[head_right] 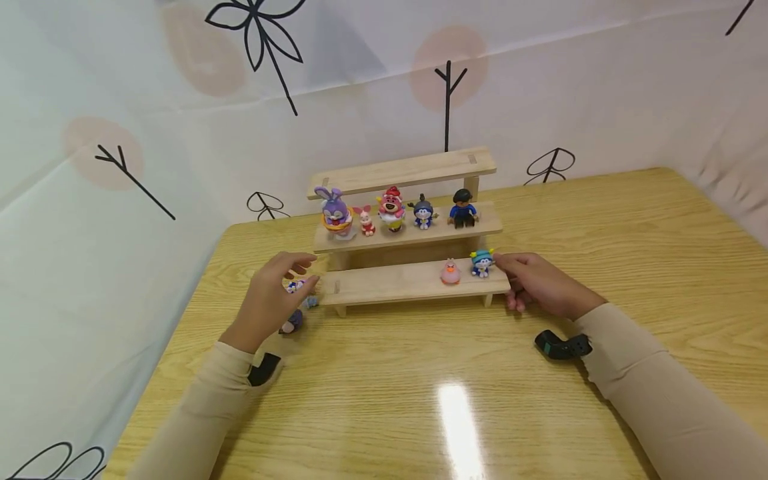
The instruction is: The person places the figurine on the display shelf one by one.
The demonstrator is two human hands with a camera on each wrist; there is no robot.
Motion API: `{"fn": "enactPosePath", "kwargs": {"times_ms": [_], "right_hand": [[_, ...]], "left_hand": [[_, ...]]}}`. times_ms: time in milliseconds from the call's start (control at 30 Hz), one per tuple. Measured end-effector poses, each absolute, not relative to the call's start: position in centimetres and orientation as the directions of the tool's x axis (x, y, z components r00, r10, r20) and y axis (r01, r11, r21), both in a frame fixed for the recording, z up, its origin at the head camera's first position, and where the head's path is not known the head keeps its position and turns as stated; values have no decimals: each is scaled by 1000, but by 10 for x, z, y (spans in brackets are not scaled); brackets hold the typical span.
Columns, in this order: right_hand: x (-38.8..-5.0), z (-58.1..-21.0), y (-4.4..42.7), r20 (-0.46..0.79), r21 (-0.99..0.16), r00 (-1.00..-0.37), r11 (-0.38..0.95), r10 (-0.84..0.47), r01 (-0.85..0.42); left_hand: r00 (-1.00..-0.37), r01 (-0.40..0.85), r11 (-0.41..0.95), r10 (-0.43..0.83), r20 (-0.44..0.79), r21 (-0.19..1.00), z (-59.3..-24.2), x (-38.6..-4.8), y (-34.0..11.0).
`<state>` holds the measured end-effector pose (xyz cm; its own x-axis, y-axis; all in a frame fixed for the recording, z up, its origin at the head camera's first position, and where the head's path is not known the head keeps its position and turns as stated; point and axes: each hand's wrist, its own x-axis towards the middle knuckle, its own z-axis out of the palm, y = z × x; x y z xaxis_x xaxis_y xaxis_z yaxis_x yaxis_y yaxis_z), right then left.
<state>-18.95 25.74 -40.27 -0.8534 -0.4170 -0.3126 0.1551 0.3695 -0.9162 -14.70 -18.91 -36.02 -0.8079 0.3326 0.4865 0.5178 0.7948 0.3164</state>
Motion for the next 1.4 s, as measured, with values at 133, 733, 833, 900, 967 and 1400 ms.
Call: {"fn": "enactPosePath", "kwargs": {"times_ms": [133,733,833,900,967,1400], "right_hand": [[-189,-403,258,-315,-914,-855,375,-413,156],[-190,-402,256,-307,-917,-852,371,-424,145],[-190,-403,257,-308,-916,-852,372,-422,147],[-190,-404,257,-308,-916,-853,374,-420,146],[-190,-404,257,-308,-915,-854,375,-418,146],[-189,-404,257,-305,-917,-855,370,-420,145]], "left_hand": [[-871,438,827,293,395,353,-364,-155,-205],[-975,214,918,219,23,333,-386,-167,-226],[-976,215,918,217,32,332,-385,-167,-225],[-975,218,916,219,35,336,-385,-167,-224],[-975,217,913,219,34,344,-385,-167,-224],[-966,245,858,174,192,452,-376,-166,-226]]}}
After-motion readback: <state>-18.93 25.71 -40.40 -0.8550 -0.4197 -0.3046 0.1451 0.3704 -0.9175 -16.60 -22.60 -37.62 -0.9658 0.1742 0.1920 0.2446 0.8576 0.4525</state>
